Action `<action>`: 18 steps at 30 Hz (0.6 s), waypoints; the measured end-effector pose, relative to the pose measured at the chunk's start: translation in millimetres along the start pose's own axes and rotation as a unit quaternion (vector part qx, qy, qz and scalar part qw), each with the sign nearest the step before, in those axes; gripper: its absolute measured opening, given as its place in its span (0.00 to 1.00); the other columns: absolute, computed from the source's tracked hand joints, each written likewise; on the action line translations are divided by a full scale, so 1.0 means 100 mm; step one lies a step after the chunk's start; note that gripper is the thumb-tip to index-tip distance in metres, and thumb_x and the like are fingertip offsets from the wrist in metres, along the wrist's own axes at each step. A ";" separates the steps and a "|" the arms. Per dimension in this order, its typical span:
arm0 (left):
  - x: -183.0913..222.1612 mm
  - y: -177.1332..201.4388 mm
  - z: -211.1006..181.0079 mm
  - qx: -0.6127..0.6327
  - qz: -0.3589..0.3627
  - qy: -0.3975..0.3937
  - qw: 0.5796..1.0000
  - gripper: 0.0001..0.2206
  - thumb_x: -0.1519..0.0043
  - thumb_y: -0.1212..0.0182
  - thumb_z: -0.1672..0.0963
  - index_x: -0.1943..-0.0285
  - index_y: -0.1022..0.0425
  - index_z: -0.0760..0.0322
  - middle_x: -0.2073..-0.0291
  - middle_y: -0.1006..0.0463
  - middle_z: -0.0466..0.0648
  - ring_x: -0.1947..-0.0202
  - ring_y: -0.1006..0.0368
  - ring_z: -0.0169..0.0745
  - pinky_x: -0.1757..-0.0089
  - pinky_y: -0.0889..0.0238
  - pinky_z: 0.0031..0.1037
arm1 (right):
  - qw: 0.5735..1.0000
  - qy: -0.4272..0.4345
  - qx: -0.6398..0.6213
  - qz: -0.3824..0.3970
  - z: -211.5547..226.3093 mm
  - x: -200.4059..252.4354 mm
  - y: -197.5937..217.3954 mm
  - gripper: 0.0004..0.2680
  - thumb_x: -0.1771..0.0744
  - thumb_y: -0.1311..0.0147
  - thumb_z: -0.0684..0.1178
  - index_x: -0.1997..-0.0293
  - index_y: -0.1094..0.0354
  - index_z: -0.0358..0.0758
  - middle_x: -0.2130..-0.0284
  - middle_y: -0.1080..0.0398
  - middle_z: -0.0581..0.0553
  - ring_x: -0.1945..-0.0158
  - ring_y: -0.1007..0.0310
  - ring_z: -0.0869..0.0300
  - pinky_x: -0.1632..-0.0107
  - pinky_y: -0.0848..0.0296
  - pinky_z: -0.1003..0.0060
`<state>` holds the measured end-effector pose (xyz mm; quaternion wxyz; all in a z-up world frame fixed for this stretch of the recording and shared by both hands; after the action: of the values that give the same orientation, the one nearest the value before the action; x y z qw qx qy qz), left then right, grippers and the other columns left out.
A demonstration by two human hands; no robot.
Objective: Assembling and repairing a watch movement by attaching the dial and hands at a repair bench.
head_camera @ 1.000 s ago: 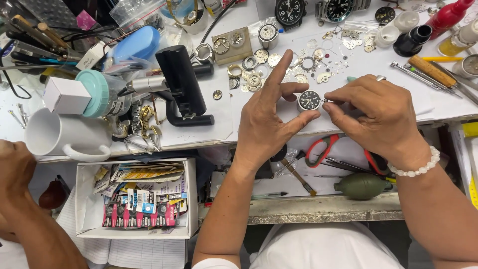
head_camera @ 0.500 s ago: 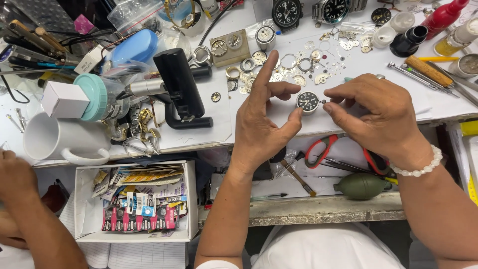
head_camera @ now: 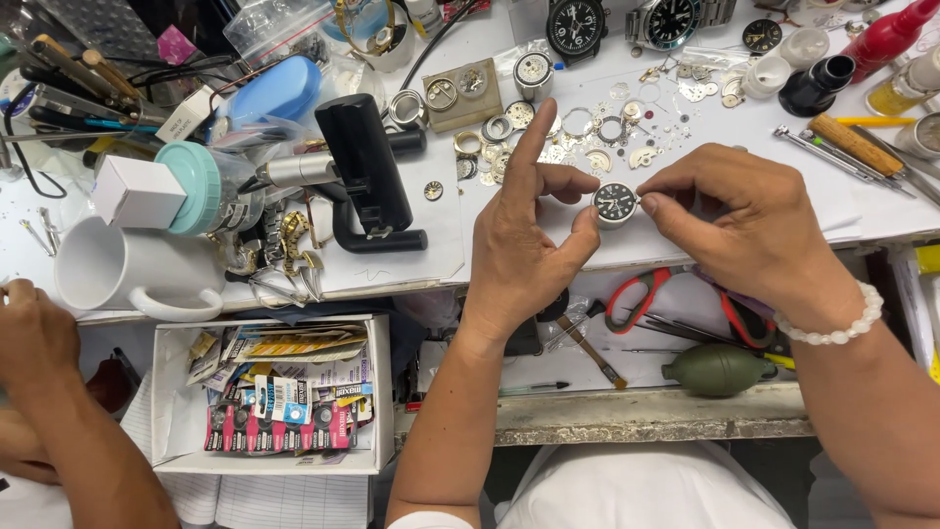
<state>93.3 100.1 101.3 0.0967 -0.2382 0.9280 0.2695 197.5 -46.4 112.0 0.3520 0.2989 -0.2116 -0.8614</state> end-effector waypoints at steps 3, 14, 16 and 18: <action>0.00 -0.01 0.01 -0.005 0.002 -0.002 1.000 0.39 0.37 0.36 0.59 0.19 0.56 0.47 0.54 0.18 0.33 0.55 0.20 0.24 0.63 0.28 0.18 | 0.994 -0.103 0.009 0.033 -0.08 -0.06 0.01 0.01 0.32 0.39 0.40 0.60 0.22 0.38 0.69 0.26 0.48 0.68 0.35 0.65 0.65 0.39 0.70; -0.03 0.00 -0.01 -0.016 0.005 0.010 1.000 0.39 0.39 0.37 0.60 0.19 0.55 0.47 0.57 0.19 0.32 0.66 0.28 0.23 0.68 0.30 0.17 | 0.958 -0.257 0.065 0.108 0.01 -0.22 0.05 0.03 0.35 0.39 0.45 0.65 0.20 0.43 0.72 0.23 0.52 0.69 0.31 0.66 0.64 0.36 0.68; -0.04 -0.01 -0.02 -0.018 0.005 0.010 1.000 0.39 0.39 0.38 0.60 0.19 0.55 0.47 0.57 0.19 0.32 0.67 0.28 0.23 0.68 0.29 0.18 | 0.956 -0.264 0.068 0.110 0.02 -0.22 0.05 0.03 0.35 0.39 0.45 0.65 0.20 0.42 0.73 0.23 0.52 0.70 0.32 0.66 0.65 0.37 0.68; -0.05 0.00 -0.01 -0.014 0.010 0.027 0.999 0.39 0.40 0.38 0.59 0.20 0.55 0.46 0.58 0.20 0.32 0.64 0.28 0.25 0.67 0.29 0.19 | 0.954 -0.265 0.078 0.116 0.04 -0.23 0.04 0.03 0.35 0.40 0.45 0.67 0.21 0.42 0.74 0.24 0.51 0.71 0.32 0.65 0.66 0.37 0.67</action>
<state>97.8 101.3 103.7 0.0656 -0.2376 0.9287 0.2769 209.7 -31.8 125.8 0.3564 0.0594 -0.3970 -0.8437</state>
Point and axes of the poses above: each hand's wrist, its own x-axis away from the middle knuckle, its own y-axis out of the back of the hand, z = x × y, the point moved 8 cm from there along -x, towards the middle knuckle
